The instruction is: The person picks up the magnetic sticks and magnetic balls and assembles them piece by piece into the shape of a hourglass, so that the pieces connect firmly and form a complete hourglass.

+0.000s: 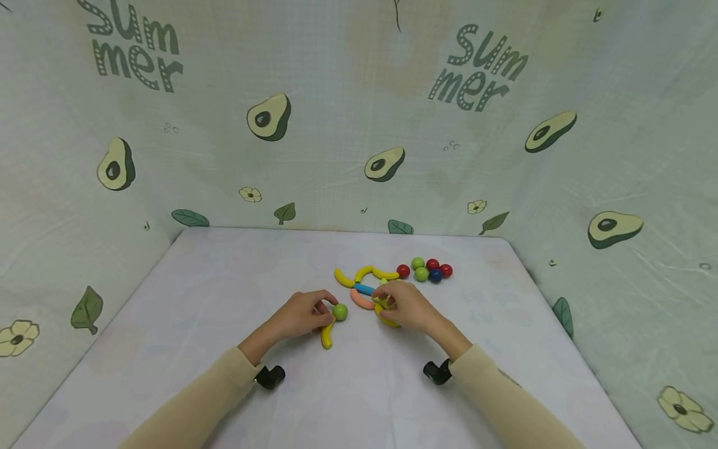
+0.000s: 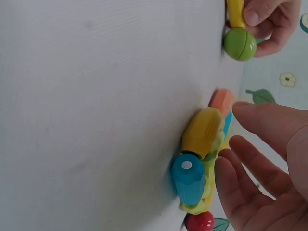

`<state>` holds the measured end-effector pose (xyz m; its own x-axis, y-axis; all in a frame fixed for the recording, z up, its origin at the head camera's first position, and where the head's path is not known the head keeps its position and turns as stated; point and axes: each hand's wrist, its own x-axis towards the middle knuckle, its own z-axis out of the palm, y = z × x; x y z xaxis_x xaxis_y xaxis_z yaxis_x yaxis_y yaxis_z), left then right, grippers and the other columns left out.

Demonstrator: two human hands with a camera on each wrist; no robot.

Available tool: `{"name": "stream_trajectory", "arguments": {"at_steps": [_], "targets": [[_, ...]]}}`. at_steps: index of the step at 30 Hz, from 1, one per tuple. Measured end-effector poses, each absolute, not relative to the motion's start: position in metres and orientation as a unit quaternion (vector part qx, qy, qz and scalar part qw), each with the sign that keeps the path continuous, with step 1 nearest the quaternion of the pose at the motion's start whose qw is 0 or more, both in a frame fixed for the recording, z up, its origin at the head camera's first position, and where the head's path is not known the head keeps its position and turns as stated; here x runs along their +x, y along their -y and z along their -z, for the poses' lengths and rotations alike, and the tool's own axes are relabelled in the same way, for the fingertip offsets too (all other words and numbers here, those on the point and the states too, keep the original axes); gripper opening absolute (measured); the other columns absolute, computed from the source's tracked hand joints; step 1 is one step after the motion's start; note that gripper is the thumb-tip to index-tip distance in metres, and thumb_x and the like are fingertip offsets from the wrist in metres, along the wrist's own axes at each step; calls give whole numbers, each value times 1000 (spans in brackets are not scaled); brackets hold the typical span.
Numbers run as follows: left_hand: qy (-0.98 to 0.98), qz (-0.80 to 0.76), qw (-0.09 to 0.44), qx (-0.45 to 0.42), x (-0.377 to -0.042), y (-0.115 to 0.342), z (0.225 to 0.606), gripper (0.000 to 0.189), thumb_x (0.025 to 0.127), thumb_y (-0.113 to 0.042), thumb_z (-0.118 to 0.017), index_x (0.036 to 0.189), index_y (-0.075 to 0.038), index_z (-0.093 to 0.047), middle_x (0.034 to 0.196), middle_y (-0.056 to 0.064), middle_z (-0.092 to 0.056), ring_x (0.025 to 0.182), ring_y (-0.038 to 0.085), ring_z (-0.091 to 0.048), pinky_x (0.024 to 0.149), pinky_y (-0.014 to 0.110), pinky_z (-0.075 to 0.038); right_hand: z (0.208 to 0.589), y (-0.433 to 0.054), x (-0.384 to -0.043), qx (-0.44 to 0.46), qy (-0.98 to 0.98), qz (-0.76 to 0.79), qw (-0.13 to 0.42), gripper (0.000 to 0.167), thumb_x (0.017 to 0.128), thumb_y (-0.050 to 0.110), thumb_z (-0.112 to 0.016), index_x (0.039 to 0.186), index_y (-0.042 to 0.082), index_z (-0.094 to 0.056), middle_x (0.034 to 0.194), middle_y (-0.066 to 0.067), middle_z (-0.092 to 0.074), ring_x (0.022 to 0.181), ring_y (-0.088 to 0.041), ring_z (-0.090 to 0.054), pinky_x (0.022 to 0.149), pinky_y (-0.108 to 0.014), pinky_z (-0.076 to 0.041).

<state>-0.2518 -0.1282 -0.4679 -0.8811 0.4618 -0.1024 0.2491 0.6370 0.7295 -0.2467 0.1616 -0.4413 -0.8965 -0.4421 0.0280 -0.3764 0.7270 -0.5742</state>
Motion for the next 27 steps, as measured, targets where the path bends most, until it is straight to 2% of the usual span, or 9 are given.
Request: {"name": "stream_trajectory", "arguments": {"at_steps": [9, 19, 24, 27], "targets": [[-894, -377, 141, 199, -252, 127, 469, 29, 99, -20, -76, 127, -16, -70, 94, -2, -70, 73, 13, -66, 67, 31, -56, 444, -167, -241, -225, -932, 280, 57, 31, 90, 3, -84, 120, 5, -77, 104, -7, -70, 90, -25, -63, 79, -30, -56], [-894, -378, 142, 195, -253, 128, 469, 29, 99, -20, -76, 127, -17, -70, 94, -2, -71, 73, 13, -66, 67, 31, -56, 445, -168, -239, -249, -929, 264, 68, 30, 92, 8, -83, 122, 9, -79, 105, -5, -66, 84, -17, -58, 72, -25, -52], [-894, -378, 142, 197, -253, 128, 469, 29, 99, -20, -76, 128, -17, -70, 94, -2, -70, 73, 13, -66, 67, 31, -56, 446, -172, -239, -282, -921, 258, 80, 28, 96, 5, -76, 124, 8, -78, 110, -5, -67, 86, -16, -56, 71, -24, -52], [-894, -377, 140, 196, -253, 128, 470, 29, 99, -20, -76, 128, -17, -70, 94, -2, -70, 73, 13, -66, 67, 31, -56, 445, -175, -240, -307, -912, 259, 80, 29, 96, -2, -70, 123, 5, -78, 117, -8, -69, 89, -18, -58, 73, -25, -53]]}}
